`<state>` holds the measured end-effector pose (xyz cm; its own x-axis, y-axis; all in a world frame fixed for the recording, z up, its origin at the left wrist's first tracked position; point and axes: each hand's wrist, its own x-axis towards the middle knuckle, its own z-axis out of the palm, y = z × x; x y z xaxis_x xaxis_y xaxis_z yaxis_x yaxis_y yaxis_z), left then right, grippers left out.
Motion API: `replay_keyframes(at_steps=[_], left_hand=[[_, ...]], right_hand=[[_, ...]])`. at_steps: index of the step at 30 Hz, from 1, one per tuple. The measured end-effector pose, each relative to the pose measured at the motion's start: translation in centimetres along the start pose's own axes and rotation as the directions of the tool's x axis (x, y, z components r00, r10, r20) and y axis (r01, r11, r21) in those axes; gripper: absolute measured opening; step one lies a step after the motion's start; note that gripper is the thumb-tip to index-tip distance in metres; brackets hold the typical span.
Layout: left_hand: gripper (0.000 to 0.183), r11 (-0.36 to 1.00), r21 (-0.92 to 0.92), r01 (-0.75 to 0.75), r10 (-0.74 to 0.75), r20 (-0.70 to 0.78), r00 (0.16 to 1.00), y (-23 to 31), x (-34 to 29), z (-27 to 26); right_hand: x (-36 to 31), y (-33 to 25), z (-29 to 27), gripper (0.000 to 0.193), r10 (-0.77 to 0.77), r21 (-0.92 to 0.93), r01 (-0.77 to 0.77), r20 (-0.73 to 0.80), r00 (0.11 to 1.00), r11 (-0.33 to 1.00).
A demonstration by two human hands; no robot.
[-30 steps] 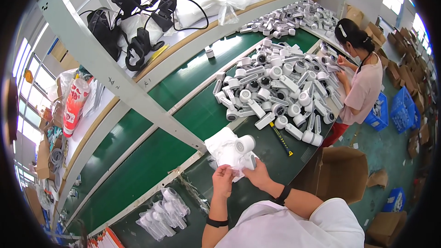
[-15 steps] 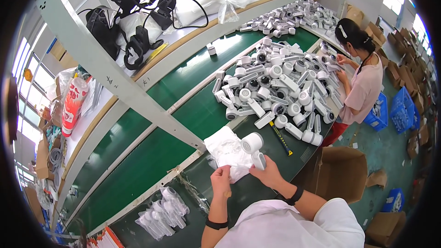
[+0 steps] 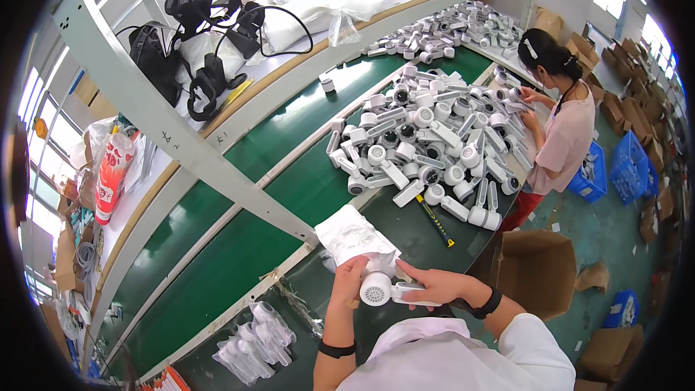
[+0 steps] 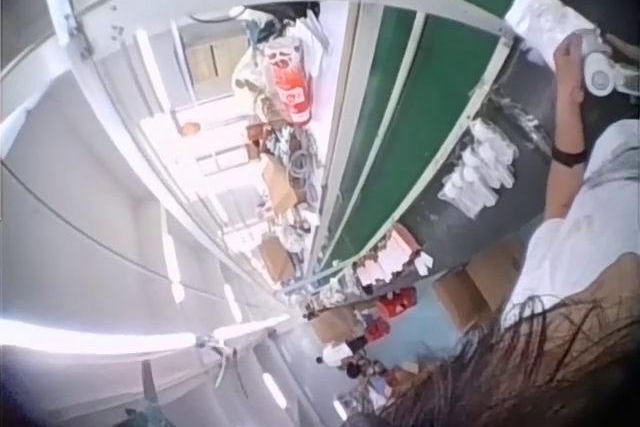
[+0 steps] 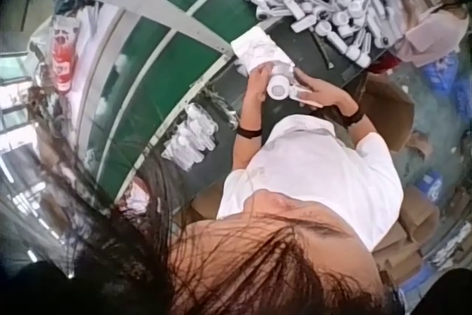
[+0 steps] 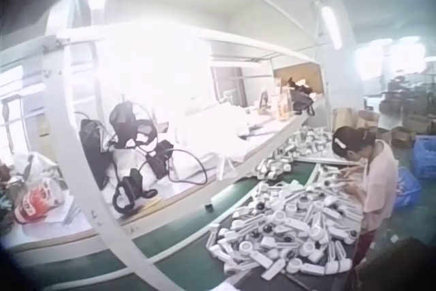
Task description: The person picks up a black mesh bag and places it on a shelf, then takes a white plastic component and a stack of papers from the table. They place the papers on the shelf, then proceed to insert several white plastic components into clear plastic bags one at a time.
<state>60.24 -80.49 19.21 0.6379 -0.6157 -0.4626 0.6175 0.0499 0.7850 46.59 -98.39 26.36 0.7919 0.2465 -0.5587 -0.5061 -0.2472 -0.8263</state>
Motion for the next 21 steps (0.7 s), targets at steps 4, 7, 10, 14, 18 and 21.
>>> replay_keyframes(at_steps=[4,7,10,14,18,21], left_hand=[[0.025,0.989,0.134,-0.061,0.041,0.145,0.989,0.5,-1.1,-0.9],[0.025,0.951,0.246,-0.189,0.132,0.230,0.964,0.7,-1.5,-1.5],[0.023,0.879,0.315,-0.358,0.284,0.257,0.924,0.9,-1.7,-1.8],[0.019,0.568,0.654,-0.501,0.498,0.212,0.841,1.5,-2.6,0.1],[0.018,0.289,0.854,-0.433,0.638,0.166,0.752,0.9,-3.0,1.5],[0.018,0.173,0.864,-0.473,0.678,0.244,0.694,-0.2,-3.3,2.5]], right_hand=[[0.4,-0.6,-0.2,0.077,0.057,0.032,-0.059,0.039,0.998,0.998],[1.8,1.8,-0.7,0.067,0.028,0.189,-0.055,0.143,0.989,0.980],[2.6,2.4,-0.2,0.058,0.019,0.243,-0.027,0.036,0.999,0.970],[3.2,1.7,1.4,0.057,0.003,0.252,0.022,-0.098,0.995,0.967],[4.9,2.5,3.0,0.057,0.030,0.348,0.071,-0.277,0.960,0.935],[5.8,2.8,3.6,0.054,0.078,0.406,0.072,-0.341,0.937,0.911]])
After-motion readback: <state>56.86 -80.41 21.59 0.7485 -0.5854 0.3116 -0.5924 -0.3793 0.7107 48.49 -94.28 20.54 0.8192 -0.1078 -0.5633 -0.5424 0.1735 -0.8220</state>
